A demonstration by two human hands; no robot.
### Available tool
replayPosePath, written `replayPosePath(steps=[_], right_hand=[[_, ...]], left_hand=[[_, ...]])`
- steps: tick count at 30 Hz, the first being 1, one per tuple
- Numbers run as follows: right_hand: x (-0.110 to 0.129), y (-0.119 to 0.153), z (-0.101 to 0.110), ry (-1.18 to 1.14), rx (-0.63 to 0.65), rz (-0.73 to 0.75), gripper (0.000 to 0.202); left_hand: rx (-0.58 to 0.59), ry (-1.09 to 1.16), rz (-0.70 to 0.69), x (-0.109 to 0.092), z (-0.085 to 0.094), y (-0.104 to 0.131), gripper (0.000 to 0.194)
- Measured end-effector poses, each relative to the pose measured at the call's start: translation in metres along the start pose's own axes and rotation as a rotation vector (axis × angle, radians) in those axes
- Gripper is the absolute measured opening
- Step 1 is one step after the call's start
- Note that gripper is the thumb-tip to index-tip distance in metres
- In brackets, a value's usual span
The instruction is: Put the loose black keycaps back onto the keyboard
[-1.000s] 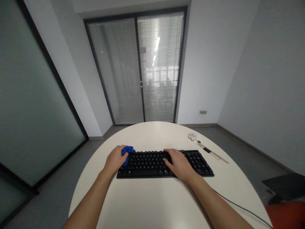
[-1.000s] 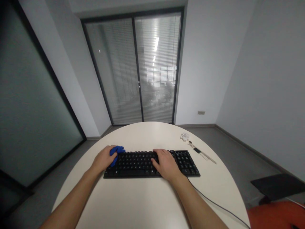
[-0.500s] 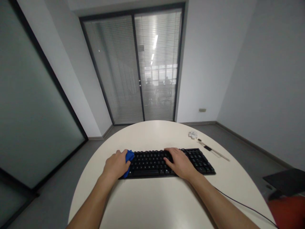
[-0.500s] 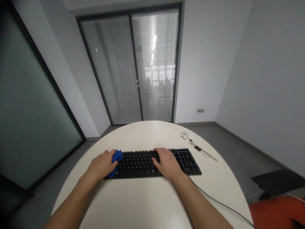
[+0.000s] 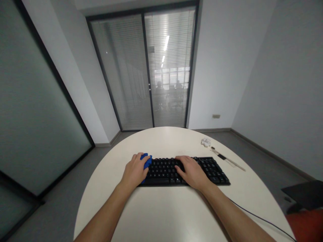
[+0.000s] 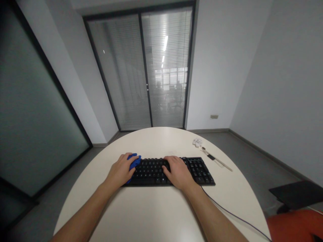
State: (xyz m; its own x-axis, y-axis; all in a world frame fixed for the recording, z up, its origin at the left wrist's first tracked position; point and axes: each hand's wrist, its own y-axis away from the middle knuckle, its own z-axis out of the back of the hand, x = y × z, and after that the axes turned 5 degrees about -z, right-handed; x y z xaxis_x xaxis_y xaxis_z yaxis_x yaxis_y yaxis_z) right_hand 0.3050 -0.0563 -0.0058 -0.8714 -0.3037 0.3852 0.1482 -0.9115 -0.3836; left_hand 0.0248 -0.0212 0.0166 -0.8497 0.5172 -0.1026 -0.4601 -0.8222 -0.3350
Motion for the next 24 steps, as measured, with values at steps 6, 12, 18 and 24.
replayPosePath(steps=[6,12,18,24], right_hand=[[-0.001,0.000,-0.002,-0.008,-0.011,0.019,0.031],[-0.001,0.000,-0.004,0.019,-0.021,0.035,0.029],[0.000,-0.001,-0.003,0.035,-0.027,0.044,0.028],[0.004,-0.001,0.001,0.077,-0.041,0.070,0.030]], left_hand=[[-0.097,0.048,0.008,-0.010,-0.016,0.000,0.035],[-0.174,0.131,-0.016,-0.017,-0.025,-0.006,0.033],[-0.136,0.310,-0.072,-0.022,-0.020,-0.005,0.041],[-0.022,0.365,-0.005,-0.002,-0.022,-0.002,0.050]])
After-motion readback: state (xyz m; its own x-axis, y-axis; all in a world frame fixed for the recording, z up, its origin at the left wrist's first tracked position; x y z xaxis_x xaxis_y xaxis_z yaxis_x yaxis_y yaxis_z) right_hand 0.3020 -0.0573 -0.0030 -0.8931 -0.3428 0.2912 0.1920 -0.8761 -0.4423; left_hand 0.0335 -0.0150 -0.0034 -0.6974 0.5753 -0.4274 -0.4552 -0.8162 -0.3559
